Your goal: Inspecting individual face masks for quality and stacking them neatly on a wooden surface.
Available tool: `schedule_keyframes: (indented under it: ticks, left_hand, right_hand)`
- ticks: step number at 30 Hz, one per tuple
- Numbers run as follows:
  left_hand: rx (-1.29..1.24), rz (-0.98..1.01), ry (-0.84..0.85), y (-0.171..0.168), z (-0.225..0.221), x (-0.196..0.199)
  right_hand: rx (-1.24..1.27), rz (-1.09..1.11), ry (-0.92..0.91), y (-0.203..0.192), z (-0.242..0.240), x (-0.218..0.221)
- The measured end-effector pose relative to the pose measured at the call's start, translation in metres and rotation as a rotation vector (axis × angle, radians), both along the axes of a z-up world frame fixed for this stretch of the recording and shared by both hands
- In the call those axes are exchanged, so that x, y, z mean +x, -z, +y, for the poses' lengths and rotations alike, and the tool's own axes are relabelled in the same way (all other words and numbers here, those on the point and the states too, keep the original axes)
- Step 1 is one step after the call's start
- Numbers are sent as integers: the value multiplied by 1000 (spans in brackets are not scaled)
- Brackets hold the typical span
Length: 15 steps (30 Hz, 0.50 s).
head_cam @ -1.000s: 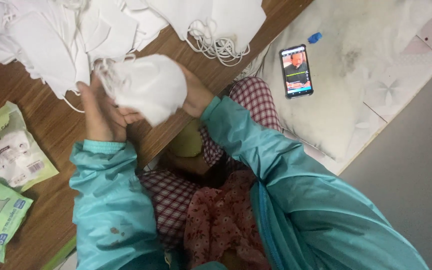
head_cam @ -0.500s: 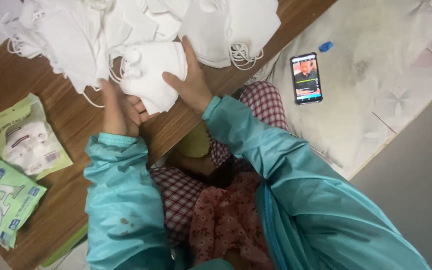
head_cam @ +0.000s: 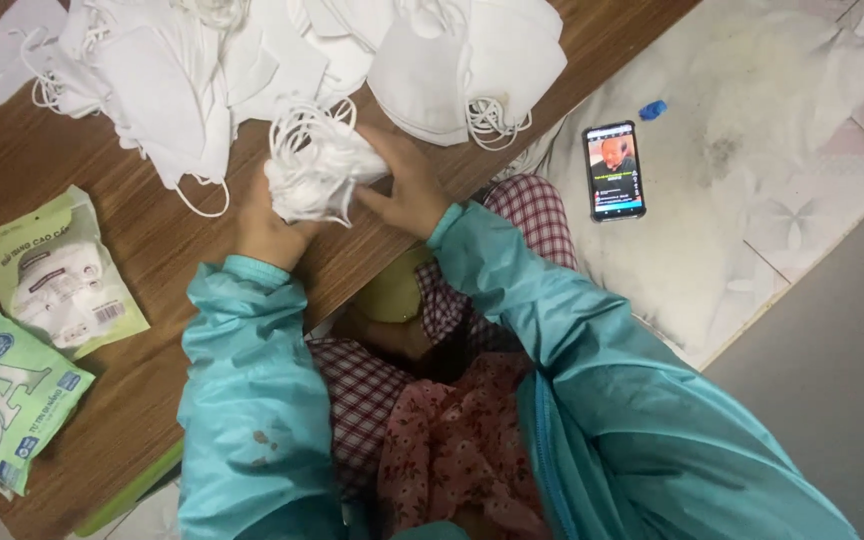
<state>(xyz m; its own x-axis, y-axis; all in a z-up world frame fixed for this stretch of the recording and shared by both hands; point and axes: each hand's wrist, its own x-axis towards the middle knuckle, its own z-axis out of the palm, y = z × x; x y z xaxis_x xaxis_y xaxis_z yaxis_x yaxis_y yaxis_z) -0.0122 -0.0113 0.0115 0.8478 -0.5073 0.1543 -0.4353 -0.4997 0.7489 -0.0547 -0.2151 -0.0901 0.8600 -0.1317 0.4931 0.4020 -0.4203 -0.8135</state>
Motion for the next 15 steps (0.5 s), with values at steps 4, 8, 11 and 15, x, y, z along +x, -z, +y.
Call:
schedule_keyframes:
  ticks: [4,8,11,15]
  left_hand:
    - [4,40,-34,14,2,6]
    - [-69,97,-118,39,13,19]
    - [-132,104,-121,53,18,23]
    - [-95,125,69,46,23,19]
  right_hand:
    - [-36,39,2,0,-3,-2]
    - [46,21,-22,1,-5,-1]
    - [52,-5,-2,-7,-8,-3]
    - [97,32,-109,-5,-16,-6]
